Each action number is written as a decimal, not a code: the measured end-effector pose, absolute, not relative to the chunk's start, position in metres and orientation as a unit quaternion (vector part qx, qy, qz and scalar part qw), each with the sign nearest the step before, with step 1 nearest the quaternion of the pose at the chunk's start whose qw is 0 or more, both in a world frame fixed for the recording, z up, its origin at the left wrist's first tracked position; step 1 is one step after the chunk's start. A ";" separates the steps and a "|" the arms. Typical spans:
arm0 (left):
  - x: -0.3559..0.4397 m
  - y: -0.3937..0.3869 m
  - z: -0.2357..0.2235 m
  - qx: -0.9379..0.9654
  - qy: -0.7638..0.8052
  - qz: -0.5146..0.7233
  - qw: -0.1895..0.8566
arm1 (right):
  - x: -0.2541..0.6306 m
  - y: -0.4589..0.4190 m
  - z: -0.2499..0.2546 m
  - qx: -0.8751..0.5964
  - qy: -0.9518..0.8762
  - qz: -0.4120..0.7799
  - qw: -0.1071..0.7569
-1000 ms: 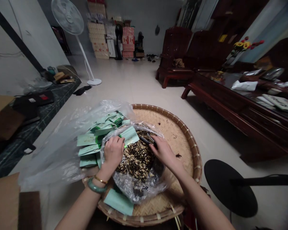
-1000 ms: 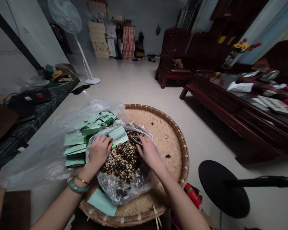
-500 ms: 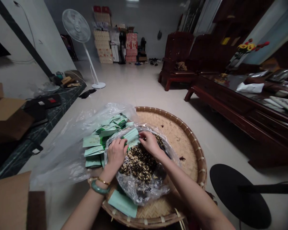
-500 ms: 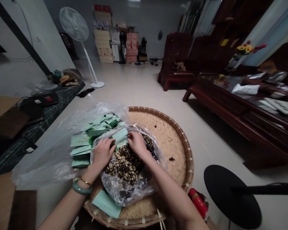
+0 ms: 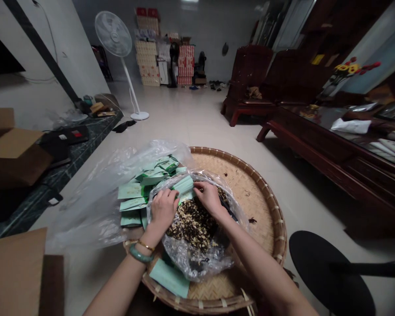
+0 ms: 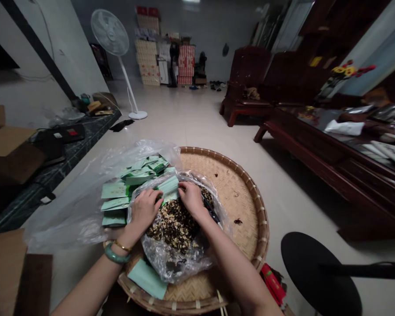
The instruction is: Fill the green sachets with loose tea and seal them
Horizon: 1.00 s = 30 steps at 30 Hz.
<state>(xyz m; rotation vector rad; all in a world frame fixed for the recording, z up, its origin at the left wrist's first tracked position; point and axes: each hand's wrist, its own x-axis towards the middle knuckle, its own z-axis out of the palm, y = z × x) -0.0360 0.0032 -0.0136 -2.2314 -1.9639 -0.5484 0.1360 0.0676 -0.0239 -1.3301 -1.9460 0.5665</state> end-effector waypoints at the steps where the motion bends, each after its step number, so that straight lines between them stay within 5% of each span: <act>1: -0.036 0.003 -0.014 -0.736 -0.650 -0.181 0.059 | 0.136 0.067 -0.024 -0.513 -0.751 0.220 0.353; 22: -0.035 0.002 -0.014 -0.733 -0.648 -0.198 0.064 | 0.132 0.070 -0.035 -0.503 -0.713 0.249 0.419; 30: -0.037 0.000 -0.001 -0.729 -0.599 -0.329 0.041 | 0.135 0.043 0.003 -0.384 -0.727 0.291 0.490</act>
